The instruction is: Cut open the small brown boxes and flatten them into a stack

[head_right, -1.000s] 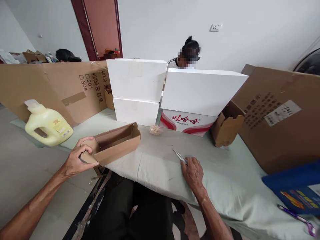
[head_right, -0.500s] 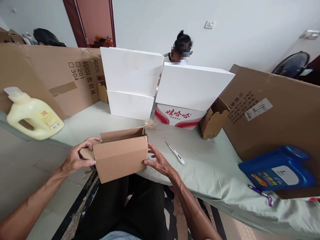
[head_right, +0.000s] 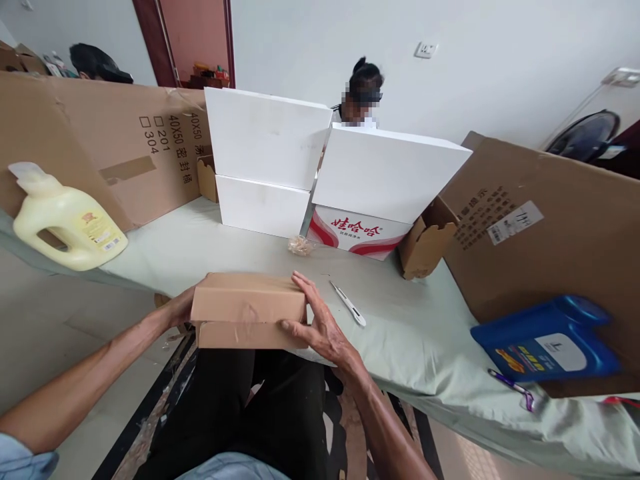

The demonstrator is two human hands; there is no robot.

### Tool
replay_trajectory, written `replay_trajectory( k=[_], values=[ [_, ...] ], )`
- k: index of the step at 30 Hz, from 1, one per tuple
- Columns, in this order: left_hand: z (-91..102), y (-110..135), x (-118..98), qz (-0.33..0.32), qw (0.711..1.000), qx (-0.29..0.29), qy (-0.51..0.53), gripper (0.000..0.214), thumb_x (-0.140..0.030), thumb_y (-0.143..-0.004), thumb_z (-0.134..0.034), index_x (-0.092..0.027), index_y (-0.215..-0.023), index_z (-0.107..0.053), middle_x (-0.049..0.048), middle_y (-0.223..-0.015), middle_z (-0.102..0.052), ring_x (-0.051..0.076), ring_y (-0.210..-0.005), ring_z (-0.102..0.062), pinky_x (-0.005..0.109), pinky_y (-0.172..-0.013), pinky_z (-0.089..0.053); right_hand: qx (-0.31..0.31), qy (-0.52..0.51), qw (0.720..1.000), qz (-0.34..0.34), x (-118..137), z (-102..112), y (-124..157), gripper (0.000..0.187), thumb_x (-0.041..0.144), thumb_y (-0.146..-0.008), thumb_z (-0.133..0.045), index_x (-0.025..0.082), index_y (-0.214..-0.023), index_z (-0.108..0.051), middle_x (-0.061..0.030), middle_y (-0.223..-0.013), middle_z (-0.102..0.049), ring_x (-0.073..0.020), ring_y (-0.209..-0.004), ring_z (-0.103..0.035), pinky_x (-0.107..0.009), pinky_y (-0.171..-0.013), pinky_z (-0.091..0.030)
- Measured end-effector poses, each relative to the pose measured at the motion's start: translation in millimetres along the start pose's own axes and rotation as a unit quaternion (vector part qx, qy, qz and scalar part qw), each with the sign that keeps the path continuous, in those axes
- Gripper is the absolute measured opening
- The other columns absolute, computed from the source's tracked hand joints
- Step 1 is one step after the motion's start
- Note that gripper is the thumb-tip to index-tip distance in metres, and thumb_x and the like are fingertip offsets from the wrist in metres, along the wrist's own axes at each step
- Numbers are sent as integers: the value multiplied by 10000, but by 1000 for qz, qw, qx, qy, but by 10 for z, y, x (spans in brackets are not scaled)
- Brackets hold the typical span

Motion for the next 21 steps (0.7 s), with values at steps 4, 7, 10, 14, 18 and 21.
replay_trajectory(
  k=[4, 7, 10, 14, 18, 21],
  values=[
    [131, 66, -145, -70, 989, -86, -94, 642, -768, -656, -841, -227, -950, -659, 83, -735, -754, 365, -780, -772, 377, -620, -555, -73, -12, 996, -55, -32, 39, -242, 747, 682, -937, -735, 276, -1544, -579, -132, -1594, -596, -346, -1350, -621, -473, -1081, -555],
    [212, 235, -409, -175, 967, -143, -116, 689, -730, -705, -821, -244, -1155, -635, 136, -1212, -788, 401, -1266, -705, 436, -915, -597, -76, -19, 994, -73, -60, 53, -473, 790, 704, -890, -751, 248, -1517, -596, -129, -1514, -652, -344, -1321, -628, -459, -1044, -558],
    [151, 422, -653, -308, 939, -102, -113, 666, -656, -839, -780, -264, -1331, -560, 152, -1628, -565, 361, -1561, -492, 449, -1137, -523, -75, -30, 994, -75, -57, 63, -674, 795, 707, -863, -759, 241, -1492, -619, -125, -1504, -660, -349, -1356, -612, -467, -1080, -533],
    [44, 512, -782, -399, 904, -32, -152, 607, -519, -894, -816, -300, -1377, -521, 161, -1767, -385, 381, -1620, -419, 522, -1178, -502, -78, -42, 994, -65, 7, 83, -812, 659, 678, -884, -751, 240, -1374, -703, -89, -1382, -735, -328, -1275, -657, -455, -1091, -518],
    [6, 499, -810, -440, 880, -32, -177, 650, -488, -812, -911, -293, -1288, -513, 196, -1817, -279, 406, -1673, -316, 576, -1235, -456, -63, -63, 993, -72, 50, 84, -859, 604, 676, -896, -742, 228, -1301, -749, -70, -1288, -770, -309, -1176, -692, -418, -1017, -546],
    [-83, 515, -807, -462, 867, -30, -184, 803, -466, -684, -1009, -283, -1251, -471, 242, -1806, -275, 420, -1656, -344, 602, -1283, -396, -54, -77, 991, -94, 14, 99, -927, 599, 705, -880, -743, 220, -1230, -778, -64, -1197, -792, -310, -1113, -710, -399, -951, -562]
  ],
)
Point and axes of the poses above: each hand's wrist, its own y-axis away from the middle knuckle, its own z-axis out of the back of the hand, x = y × z, the point moved 5 cm from there along -y, towards the middle knuckle
